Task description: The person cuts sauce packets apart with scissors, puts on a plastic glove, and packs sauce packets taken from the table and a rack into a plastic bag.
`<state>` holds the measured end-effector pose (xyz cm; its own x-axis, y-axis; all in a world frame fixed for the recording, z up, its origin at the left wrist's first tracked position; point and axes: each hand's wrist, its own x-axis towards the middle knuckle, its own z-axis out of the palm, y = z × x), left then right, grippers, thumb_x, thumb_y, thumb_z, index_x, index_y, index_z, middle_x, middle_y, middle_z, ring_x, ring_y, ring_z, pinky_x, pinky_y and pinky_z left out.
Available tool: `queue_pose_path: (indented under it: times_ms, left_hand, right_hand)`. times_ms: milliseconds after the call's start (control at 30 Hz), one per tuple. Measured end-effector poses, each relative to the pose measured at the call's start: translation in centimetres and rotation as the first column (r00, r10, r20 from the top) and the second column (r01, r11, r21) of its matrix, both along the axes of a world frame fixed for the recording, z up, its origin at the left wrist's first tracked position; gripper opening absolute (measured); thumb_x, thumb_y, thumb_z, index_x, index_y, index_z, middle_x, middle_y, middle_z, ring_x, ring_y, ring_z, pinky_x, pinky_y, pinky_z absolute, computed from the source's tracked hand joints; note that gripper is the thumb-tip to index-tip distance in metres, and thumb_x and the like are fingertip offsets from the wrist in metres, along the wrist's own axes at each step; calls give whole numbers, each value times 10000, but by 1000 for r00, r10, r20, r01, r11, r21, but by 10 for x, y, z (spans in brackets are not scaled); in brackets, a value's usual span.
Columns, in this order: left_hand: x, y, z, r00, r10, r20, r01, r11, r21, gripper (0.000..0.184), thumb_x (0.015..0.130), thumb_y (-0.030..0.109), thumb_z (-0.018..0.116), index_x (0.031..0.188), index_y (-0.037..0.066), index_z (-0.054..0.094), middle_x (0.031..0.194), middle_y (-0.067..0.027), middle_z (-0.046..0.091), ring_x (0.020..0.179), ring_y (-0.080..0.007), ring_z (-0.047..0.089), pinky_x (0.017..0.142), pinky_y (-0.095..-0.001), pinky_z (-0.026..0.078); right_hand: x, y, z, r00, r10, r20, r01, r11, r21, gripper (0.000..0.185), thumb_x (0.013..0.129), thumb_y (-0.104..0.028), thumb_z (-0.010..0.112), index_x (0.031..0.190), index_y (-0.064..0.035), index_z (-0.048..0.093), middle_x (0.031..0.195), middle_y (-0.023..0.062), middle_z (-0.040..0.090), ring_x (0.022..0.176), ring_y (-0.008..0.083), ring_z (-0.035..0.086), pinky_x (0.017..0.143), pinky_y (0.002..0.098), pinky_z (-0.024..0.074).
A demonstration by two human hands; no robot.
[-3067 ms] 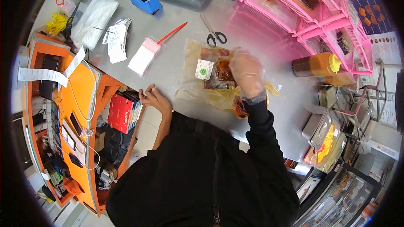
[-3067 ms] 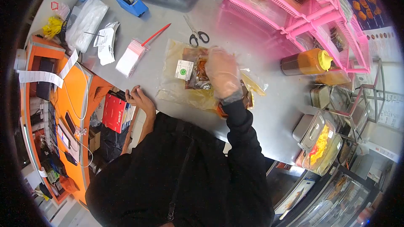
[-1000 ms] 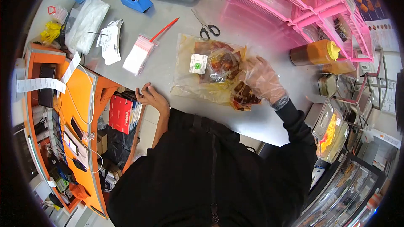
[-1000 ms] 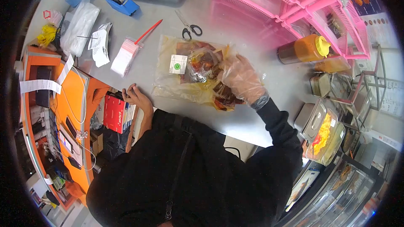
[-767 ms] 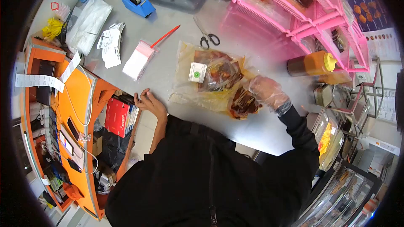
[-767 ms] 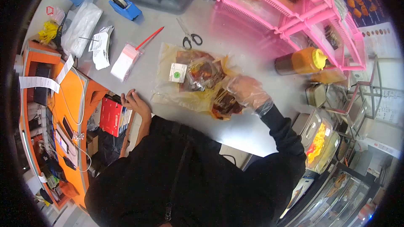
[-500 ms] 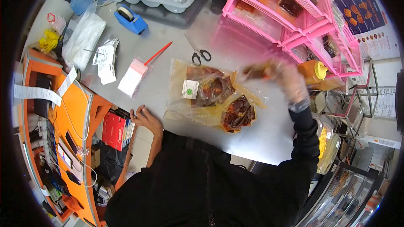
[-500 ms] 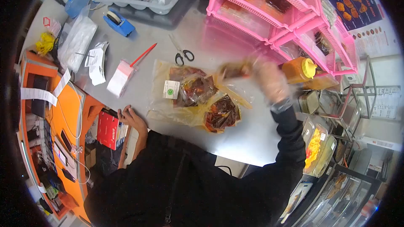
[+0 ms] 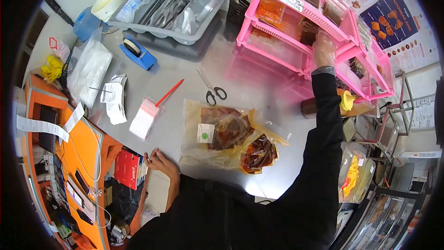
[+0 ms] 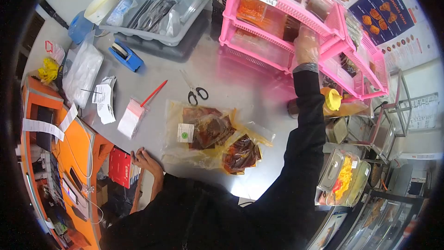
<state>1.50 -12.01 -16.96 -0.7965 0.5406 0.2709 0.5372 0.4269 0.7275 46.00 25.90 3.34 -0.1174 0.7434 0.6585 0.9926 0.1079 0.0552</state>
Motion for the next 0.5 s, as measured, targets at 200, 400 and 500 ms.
queue_pose_path:
  times_ms: [200,400,500]
  left_hand:
    - [-2,-3,-1,999,-33,-24,32,998,-58,280,973,207,412,1080,-32,511,1246,-247,363,1274,-358,227,1026,-478,206]
    - [2,2,5,999,-23,-22,21,998,-56,287,977,217,404,1072,-35,506,1244,-241,388,1275,-360,227,1028,-494,193]
    - [0,-1,4,998,-46,-49,42,996,-80,280,972,199,398,1055,-49,497,1206,-246,412,1265,-373,230,1023,-506,193]
  right_hand:
    - [4,35,13,960,-280,-17,265,924,-274,436,783,-140,548,1217,-107,514,1143,240,565,1038,397,560,857,486,465]
    - [14,48,0,971,-191,145,200,979,-46,478,767,-151,581,1237,-108,505,1159,230,564,1062,386,554,878,474,460]
    - [15,46,-1,962,-178,208,178,984,17,499,760,-156,597,1247,-109,501,1167,225,564,1074,381,550,888,467,458]
